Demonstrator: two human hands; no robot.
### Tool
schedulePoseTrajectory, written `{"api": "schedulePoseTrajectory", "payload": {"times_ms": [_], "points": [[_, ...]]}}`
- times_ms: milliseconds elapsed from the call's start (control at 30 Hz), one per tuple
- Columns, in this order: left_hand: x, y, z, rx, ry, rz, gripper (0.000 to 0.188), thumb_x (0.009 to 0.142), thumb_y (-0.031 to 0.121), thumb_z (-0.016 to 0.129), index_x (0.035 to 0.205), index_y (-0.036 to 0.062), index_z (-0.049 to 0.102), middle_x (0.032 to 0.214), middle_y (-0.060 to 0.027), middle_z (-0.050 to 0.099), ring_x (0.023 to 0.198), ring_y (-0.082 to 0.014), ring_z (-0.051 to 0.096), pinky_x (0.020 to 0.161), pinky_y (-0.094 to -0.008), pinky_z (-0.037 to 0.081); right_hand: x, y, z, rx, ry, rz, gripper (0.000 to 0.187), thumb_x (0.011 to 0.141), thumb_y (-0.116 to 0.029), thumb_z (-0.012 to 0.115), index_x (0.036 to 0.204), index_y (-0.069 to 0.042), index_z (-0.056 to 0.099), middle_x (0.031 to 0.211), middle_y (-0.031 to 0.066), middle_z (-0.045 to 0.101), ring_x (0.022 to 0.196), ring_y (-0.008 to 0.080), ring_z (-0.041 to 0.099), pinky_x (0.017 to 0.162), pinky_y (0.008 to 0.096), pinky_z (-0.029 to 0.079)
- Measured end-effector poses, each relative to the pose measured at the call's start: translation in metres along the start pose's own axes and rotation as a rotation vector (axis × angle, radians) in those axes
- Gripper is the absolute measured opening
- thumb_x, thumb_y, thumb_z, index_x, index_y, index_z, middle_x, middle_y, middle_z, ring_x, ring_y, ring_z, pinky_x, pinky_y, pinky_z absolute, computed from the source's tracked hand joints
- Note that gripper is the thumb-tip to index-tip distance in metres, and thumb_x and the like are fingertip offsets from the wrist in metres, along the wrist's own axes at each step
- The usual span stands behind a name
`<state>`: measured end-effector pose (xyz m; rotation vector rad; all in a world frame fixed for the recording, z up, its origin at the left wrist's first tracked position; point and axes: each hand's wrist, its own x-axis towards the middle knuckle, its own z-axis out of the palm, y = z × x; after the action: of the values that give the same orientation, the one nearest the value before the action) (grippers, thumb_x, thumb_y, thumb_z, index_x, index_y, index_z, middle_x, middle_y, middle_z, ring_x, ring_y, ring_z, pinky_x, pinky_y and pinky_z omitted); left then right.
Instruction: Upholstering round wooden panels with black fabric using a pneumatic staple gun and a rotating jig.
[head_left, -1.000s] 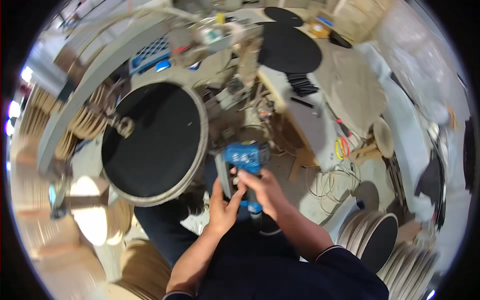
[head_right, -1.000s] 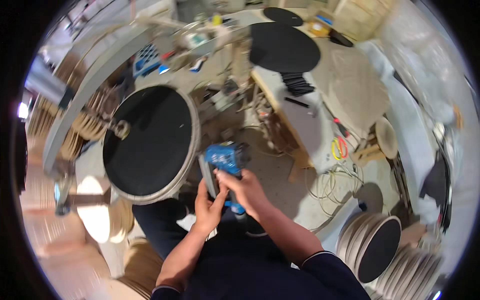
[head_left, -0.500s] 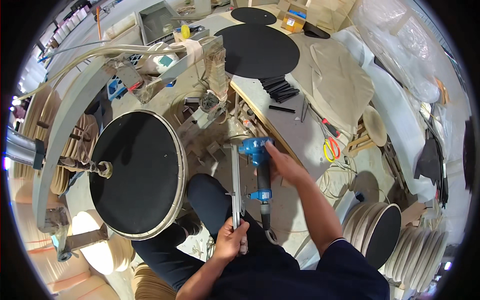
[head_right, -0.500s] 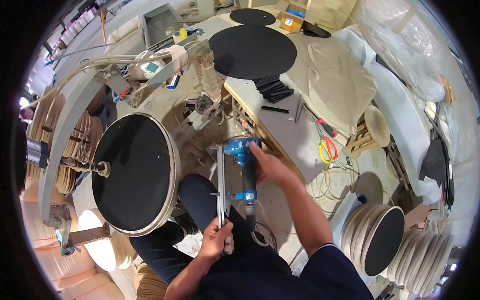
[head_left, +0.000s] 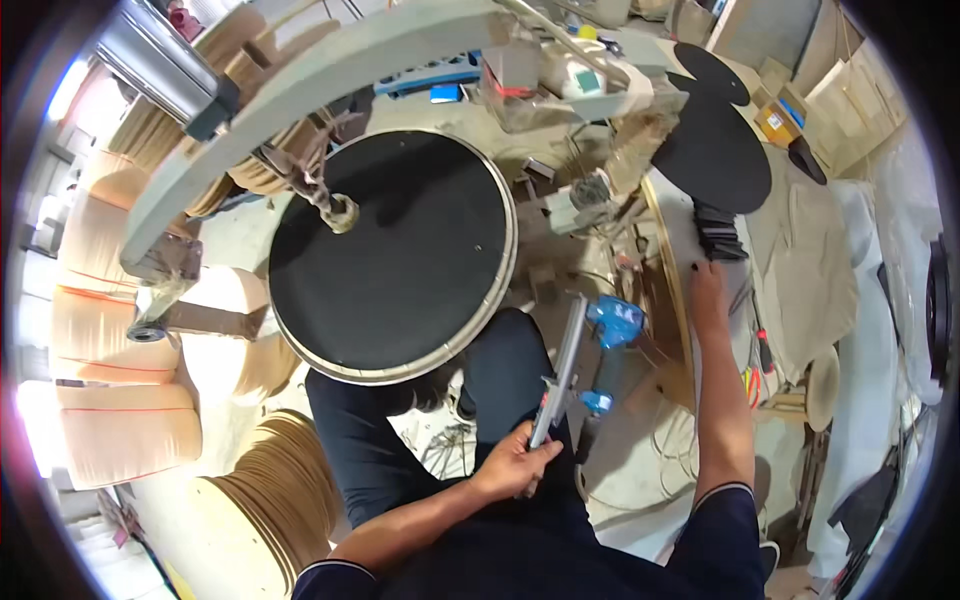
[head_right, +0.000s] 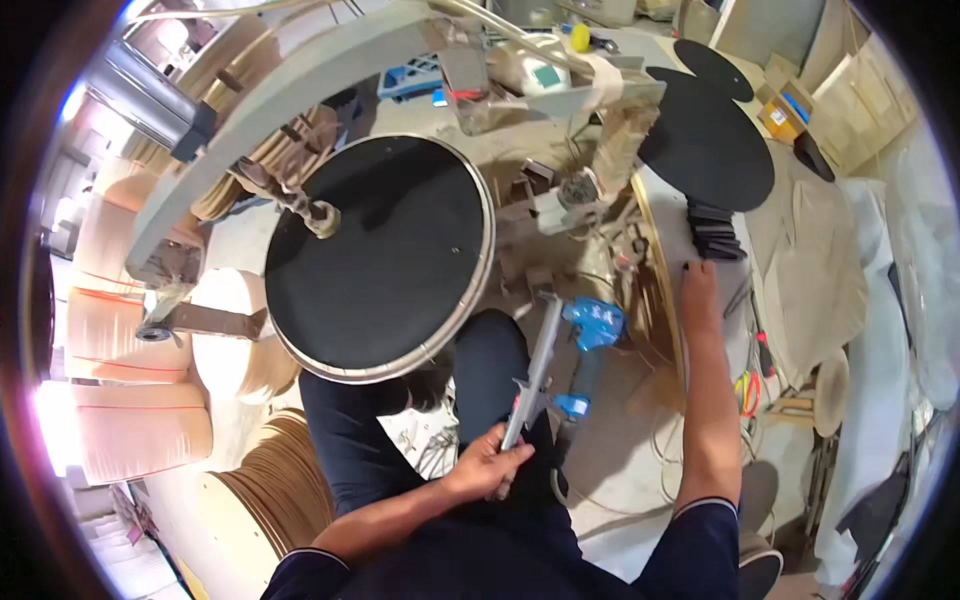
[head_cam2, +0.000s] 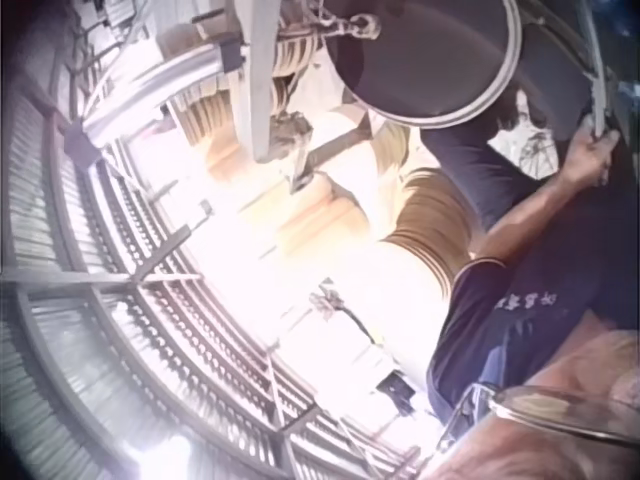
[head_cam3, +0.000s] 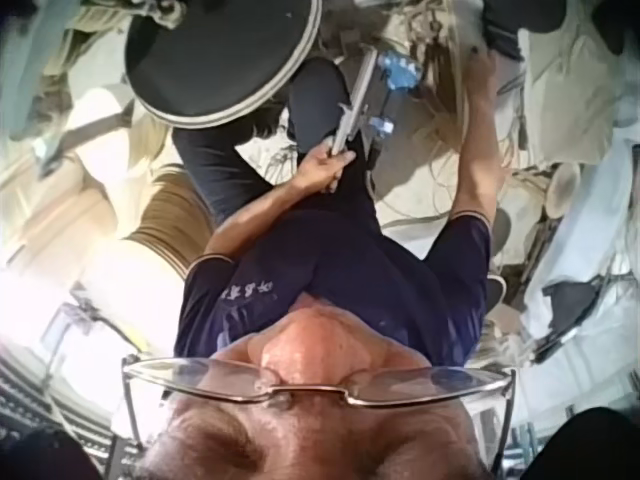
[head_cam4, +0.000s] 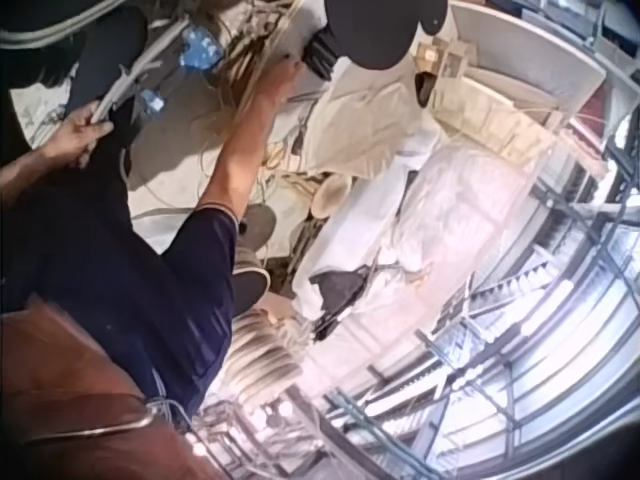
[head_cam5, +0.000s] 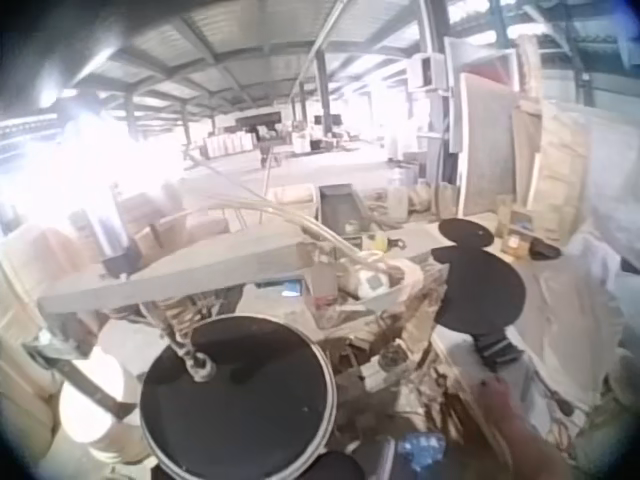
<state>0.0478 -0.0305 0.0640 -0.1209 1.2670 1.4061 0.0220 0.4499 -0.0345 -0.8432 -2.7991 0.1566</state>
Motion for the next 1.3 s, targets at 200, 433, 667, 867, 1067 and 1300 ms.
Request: {"api": "schedulePoseTrajectory", "payload": {"times_ms": [200, 433, 667, 867, 1067, 1300], "points": [[-0.011, 0.011, 0.004, 0.053, 0.053, 0.028, 0.023, 0.104, 0.018, 0.071, 0.108, 0.0165, 0.048, 0.063, 0.0023, 0.049, 0.044, -0.0086, 0.045, 0.04, -0.0283, 0.038, -0.027, -0.067, -0.074, 0.217, 0.219, 0.124, 0.025, 0.105, -0.019, 0.063, 0.124, -0.003, 0.06, 0.119, 0.0187, 0.065, 0.105, 0.0375, 0.068, 0.089, 0.0466, 0.055], [-0.026, 0.003, 0.025, 0.234, -0.075, 0.229, 0.033, 0.102, 0.019, 0.073, 0.118, 0.0033, 0.048, 0.077, -0.0031, 0.06, 0.053, -0.0106, 0.059, 0.046, -0.0303, 0.048, -0.095, -0.198, -0.188, 1.26, -0.006, 0.349, 0.033, 0.103, -0.016, 0.067, 0.135, -0.009, 0.062, 0.096, 0.0026, 0.071, 0.066, 0.0045, 0.053, 0.057, 0.0219, 0.043], [-0.048, -0.015, 0.028, 0.311, -0.178, 0.316, 0.035, 0.102, 0.021, 0.072, 0.119, 0.0022, 0.048, 0.074, -0.0037, 0.06, 0.055, -0.0125, 0.061, 0.049, -0.0317, 0.05, -0.133, -0.218, -0.163, 1.112, -0.067, 0.113, 0.026, 0.101, -0.008, 0.071, 0.126, -0.003, 0.067, 0.087, -0.0005, 0.065, 0.07, 0.0056, 0.057, 0.065, 0.0237, 0.049], [-0.068, -0.007, 0.027, 0.47, -0.111, 0.325, 0.035, 0.102, 0.023, 0.071, 0.116, 0.0018, 0.048, 0.067, -0.0075, 0.061, 0.055, -0.0194, 0.065, 0.052, -0.0371, 0.051, -0.15, -0.236, -0.186, 0.822, -0.125, -0.051, 0.029, 0.099, -0.014, 0.075, 0.123, -0.001, 0.066, 0.085, 0.0068, 0.064, 0.072, 0.0152, 0.058, 0.068, 0.031, 0.05], [-0.073, -0.01, 0.028, 0.58, -0.061, 0.324, 0.037, 0.101, 0.027, 0.071, 0.114, 0.0017, 0.048, 0.07, -0.0137, 0.065, 0.059, -0.0289, 0.069, 0.059, -0.0438, 0.053, -0.15, -0.242, -0.191, 0.498, -0.061, -0.246, 0.032, 0.094, -0.015, 0.077, 0.124, -0.006, 0.068, 0.083, 0.0076, 0.066, 0.071, 0.0204, 0.062, 0.067, 0.0362, 0.051], [-0.072, -0.014, 0.022, 0.536, -0.036, 0.302, 0.04, 0.099, 0.031, 0.072, 0.113, 0.002, 0.048, 0.075, -0.0182, 0.068, 0.069, -0.0366, 0.071, 0.064, -0.0464, 0.054, -0.164, -0.231, -0.183, 0.645, 0.119, 0.018, 0.021, 0.096, -0.021, 0.077, 0.107, -0.005, 0.07, 0.088, 0.0054, 0.066, 0.074, 0.0185, 0.061, 0.067, 0.0339, 0.05]]}}
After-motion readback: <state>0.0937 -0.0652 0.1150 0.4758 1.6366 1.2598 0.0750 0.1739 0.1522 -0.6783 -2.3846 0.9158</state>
